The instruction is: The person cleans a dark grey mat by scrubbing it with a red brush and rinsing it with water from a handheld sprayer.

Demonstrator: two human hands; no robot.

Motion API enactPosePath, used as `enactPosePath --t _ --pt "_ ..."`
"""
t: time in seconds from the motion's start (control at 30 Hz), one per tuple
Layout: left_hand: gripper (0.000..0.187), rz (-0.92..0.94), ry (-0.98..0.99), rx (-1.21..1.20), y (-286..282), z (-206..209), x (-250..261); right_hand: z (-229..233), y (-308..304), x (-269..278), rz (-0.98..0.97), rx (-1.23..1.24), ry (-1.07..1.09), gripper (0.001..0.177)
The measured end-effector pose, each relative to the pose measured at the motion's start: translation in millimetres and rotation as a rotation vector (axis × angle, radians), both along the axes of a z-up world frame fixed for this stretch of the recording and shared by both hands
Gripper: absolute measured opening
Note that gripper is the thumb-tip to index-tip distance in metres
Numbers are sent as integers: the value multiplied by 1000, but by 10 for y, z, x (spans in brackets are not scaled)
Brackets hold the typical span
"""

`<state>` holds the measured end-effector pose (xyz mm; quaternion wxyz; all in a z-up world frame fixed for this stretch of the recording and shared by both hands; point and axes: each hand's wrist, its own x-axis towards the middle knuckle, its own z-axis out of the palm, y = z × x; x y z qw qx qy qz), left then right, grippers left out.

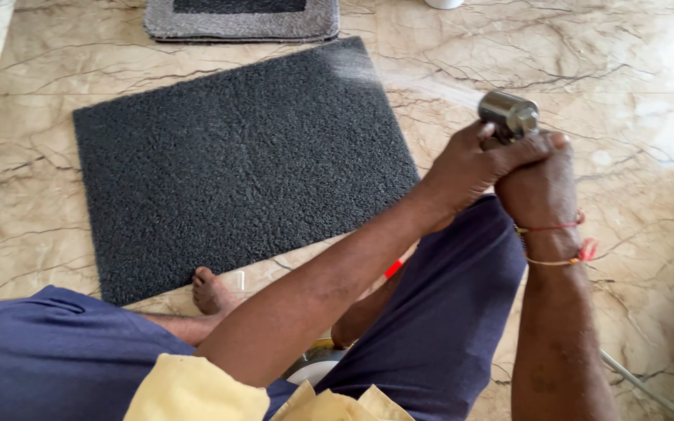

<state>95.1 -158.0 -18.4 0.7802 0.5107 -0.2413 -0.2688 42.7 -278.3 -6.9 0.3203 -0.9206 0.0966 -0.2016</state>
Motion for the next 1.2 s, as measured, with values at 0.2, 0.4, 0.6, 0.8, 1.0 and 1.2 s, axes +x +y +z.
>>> enactPosePath --t 0.2,0.4,0.6,0.8,1.0,1.2 --pt "74 58 -3 -1 51 66 80 103 110 116 -42 -194 -11 26" --pt "74 65 -40 -10 -36 230 240 202 70 258 29 -115 -125 22" --pt "69 58 -13 16 -29 254 256 132 40 290 21 -23 -100 19" --pt "62 37 65 53 183 82 114 -123 158 225 43 -259 -124 15" --pt "48 24 179 -1 243 -47 -48 -305 245 99 -17 -141 23 16" --pt "39 27 244 -24 267 -131 -253 -370 281 -93 -12 -49 93 21"
